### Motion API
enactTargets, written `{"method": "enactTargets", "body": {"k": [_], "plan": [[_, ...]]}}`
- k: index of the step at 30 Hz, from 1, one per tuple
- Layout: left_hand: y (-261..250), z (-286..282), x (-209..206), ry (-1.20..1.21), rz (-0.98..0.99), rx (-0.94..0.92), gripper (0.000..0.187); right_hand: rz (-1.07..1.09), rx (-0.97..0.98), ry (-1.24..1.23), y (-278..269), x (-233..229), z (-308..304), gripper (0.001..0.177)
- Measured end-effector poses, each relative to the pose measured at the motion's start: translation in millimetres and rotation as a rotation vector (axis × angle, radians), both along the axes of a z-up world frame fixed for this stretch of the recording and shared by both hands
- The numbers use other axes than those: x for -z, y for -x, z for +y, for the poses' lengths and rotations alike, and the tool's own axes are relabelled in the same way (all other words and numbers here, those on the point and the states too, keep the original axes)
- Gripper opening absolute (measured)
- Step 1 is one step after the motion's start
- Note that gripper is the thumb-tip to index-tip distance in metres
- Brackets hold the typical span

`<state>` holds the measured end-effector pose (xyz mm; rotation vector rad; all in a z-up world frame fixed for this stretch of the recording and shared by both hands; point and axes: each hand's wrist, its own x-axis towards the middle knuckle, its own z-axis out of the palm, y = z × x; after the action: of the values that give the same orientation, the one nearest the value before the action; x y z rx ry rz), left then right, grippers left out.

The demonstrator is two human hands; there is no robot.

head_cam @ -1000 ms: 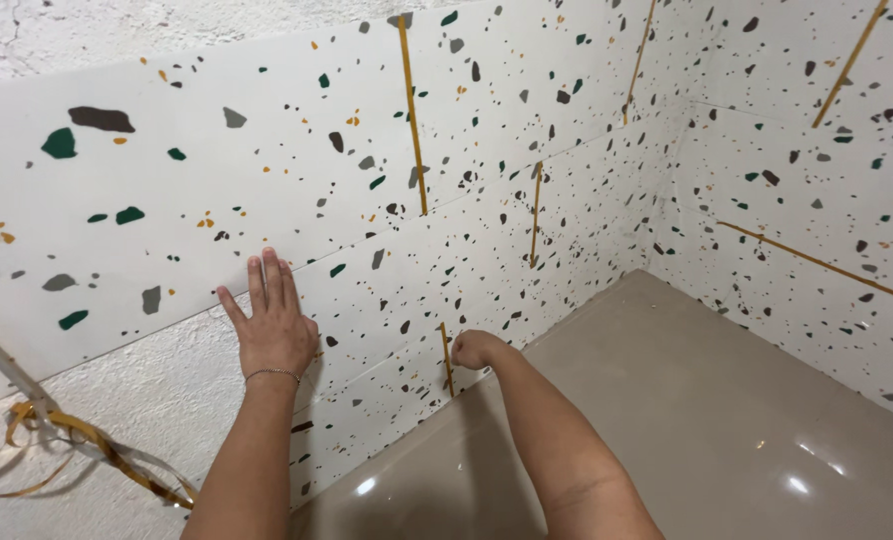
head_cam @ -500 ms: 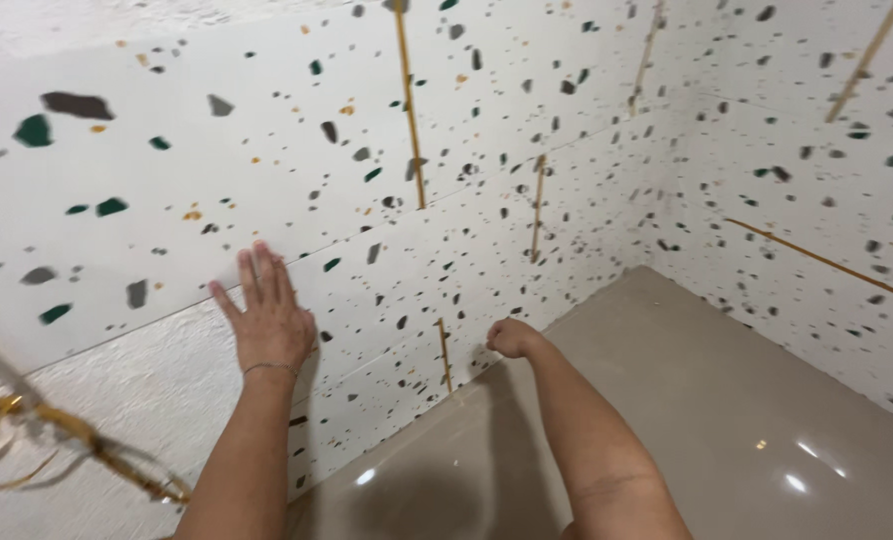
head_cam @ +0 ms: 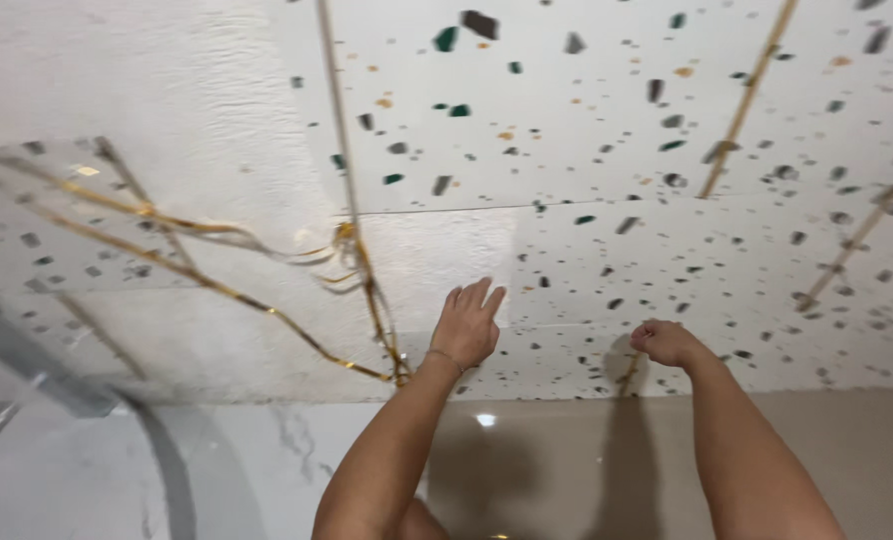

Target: The person places white terrazzo-patterned tiles onto a wall and then applies gold decorative strips along the seams and edges. The person aligns each tile by hand and smooths the strips to ensure they adhere.

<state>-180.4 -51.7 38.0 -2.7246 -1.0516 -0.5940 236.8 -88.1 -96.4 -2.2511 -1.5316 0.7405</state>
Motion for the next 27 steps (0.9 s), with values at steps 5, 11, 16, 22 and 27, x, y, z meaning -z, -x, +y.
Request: {"method": "enactTargets", "body": {"k": [5,11,16,22,27], "plan": [[56.0,14.1,0.0,0.163,-0.350,-0.318,0.036,-0.039,-0.090,0.051,28.1,-15.8,30.8,0.039],[105.8,50.7,5.2,0.262,-0.998,-0.590,0.030,-0.010,-0.169,-0.030,76.6,-50.2,42.2,0.041],[136.6,79.6,24.7,0.441,-1.191,-0.687,0.031,-0.014,-0.212,-0.071,140.5,-104.5,32.5,0.042],[138.2,100.1,47.3,0.790,-1.211,-0.721,0.042,-0.199,-0.384,-0.038,220.0,-171.7,22.7,0.044],[126.5,117.3,64.1,0.632,-1.104,-0.660,0.039,-0.188,-0.472,-0.114,272.1,-197.4,32.9,0.042]]}}
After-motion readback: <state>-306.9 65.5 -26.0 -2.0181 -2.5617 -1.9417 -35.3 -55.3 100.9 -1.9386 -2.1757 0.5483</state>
